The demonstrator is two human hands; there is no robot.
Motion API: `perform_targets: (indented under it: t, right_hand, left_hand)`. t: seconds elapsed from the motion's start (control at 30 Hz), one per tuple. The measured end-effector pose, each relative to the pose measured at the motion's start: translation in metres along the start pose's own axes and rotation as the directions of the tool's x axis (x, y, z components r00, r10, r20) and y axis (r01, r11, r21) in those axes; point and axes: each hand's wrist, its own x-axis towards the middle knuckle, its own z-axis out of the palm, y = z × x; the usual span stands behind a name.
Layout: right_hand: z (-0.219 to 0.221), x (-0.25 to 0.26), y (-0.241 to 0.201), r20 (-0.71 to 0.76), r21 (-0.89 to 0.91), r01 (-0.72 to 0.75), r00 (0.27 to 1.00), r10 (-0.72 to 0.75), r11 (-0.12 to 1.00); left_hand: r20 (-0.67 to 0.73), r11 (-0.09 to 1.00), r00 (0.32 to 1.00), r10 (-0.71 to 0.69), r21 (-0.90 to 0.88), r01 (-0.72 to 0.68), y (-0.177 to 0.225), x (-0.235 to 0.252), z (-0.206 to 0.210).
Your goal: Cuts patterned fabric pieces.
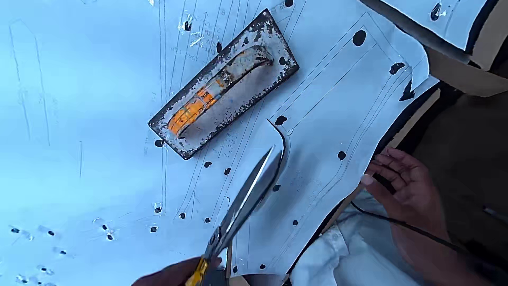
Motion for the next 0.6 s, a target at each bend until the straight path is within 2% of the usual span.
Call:
perform_targets:
  t: [0.07, 0.17, 0.23, 0.33, 0.43, 0.53, 0.6]
  right_hand:
    - [-0.009, -0.004, 0.005, -0.024, -0.041, 0.045, 0.999, -0.046, 0.998]
    - [-0.015, -0.004, 0.011, 0.025, -0.118, 0.336, 0.942, -0.336, 0.934]
    - [-0.003, 0.000, 0.003, 0.135, -0.108, 0.468, 0.881, -0.453, 0.877]
    - [0.038, 0.010, -0.018, 0.297, -0.127, 0.528, 0.828, -0.476, 0.840]
    - [0.076, 0.024, -0.038, 0.402, -0.247, 0.519, 0.823, -0.400, 0.818]
    - [0.102, 0.035, -0.046, 0.427, -0.261, 0.527, 0.814, -0.393, 0.809]
    - [0.113, 0.037, -0.045, 0.415, -0.219, 0.490, 0.829, -0.374, 0.844]
  left_hand:
    - [0.022, 0.999, 1.000, -0.021, 0.051, 0.020, -0.001, 0.018, -0.011]
    - [0.012, 0.996, 1.000, -0.026, 0.085, 0.025, -0.010, 0.034, -0.020]
    - [0.018, 0.995, 0.999, -0.046, 0.086, 0.045, -0.016, 0.037, -0.022]
    - [0.011, 0.995, 0.997, -0.070, 0.069, 0.069, -0.022, 0.037, -0.022]
    - [-0.004, 0.997, 0.998, -0.061, 0.038, 0.061, -0.028, 0.038, -0.020]
    - [-0.034, 1.000, 0.999, 0.003, 0.027, -0.002, -0.033, 0.045, -0.020]
    - [-0.040, 0.999, 0.999, 0.018, 0.032, -0.016, -0.033, 0.051, -0.023]
